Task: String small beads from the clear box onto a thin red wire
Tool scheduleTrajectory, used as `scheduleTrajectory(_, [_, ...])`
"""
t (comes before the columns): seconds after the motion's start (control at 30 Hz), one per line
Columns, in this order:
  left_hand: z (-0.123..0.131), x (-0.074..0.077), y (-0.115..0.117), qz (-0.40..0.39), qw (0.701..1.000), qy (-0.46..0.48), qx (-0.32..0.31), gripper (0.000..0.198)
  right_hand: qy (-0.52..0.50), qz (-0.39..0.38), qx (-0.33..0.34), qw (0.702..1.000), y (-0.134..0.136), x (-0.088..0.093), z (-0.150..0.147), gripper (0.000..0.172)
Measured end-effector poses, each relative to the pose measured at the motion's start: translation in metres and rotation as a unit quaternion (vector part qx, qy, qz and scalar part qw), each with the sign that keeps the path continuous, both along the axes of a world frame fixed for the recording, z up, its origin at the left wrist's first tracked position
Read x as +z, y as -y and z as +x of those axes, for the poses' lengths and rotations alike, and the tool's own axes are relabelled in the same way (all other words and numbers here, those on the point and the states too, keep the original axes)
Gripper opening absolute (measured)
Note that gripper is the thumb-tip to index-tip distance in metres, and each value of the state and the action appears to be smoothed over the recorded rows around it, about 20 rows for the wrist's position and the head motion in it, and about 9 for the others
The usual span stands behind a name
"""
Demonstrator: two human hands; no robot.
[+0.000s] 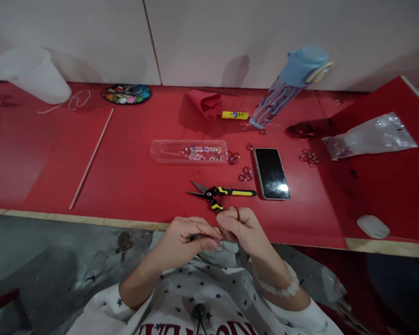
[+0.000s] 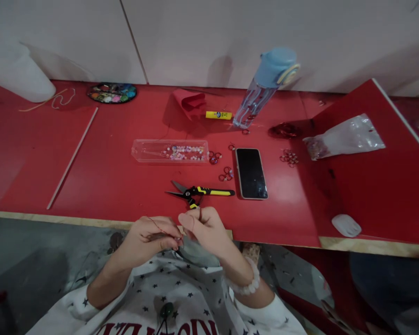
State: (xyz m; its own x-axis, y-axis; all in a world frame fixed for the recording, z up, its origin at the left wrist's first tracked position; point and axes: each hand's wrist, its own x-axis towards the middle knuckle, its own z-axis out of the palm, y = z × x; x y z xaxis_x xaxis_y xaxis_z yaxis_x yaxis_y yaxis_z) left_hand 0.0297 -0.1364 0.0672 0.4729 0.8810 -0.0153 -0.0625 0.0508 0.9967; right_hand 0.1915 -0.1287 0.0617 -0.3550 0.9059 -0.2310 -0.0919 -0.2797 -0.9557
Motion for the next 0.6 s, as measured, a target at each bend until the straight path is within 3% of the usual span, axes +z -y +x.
scheduleTrajectory(0.07, [0.003, -0.001, 0.0, -0.012, 1.0, 0.02, 0.009, 0.032, -0.075, -0.13, 0.027, 0.988, -0.004, -0.007, 0.001, 0.05])
scheduleTrajectory(0.17, [0.008, -0.005, 0.0, -0.039, 0.998, 0.038, 0.034, 0.029, -0.172, -0.278, 0.077, 0.942, -0.005, -0.018, 0.001, 0.049])
scheduleTrajectory(0.3, [0.014, -0.008, 0.001, -0.067, 0.995, 0.04, 0.061, 0.029, -0.217, -0.327, 0.117, 0.912, 0.002, -0.029, 0.002, 0.056])
scheduleTrajectory(0.4, [0.018, -0.008, 0.001, -0.081, 0.992, 0.046, 0.087, 0.027, -0.185, -0.255, 0.08, 0.946, 0.008, -0.031, 0.015, 0.056])
scheduleTrajectory(0.47, [0.02, -0.007, 0.001, -0.084, 0.989, 0.051, 0.112, 0.024, -0.074, -0.119, -0.004, 0.99, 0.005, -0.031, 0.035, 0.052])
scheduleTrajectory(0.5, [0.021, -0.007, 0.002, -0.084, 0.987, 0.053, 0.127, 0.023, 0.012, -0.055, -0.083, 0.995, 0.001, -0.032, 0.049, 0.046])
scheduleTrajectory(0.53, [0.022, -0.007, 0.002, -0.082, 0.985, 0.057, 0.14, 0.022, 0.112, -0.001, -0.171, 0.979, -0.005, -0.033, 0.065, 0.038])
scheduleTrajectory(0.6, [0.024, -0.007, 0.003, -0.078, 0.982, 0.066, 0.16, 0.02, 0.291, 0.087, -0.312, 0.9, -0.02, -0.039, 0.102, 0.037])
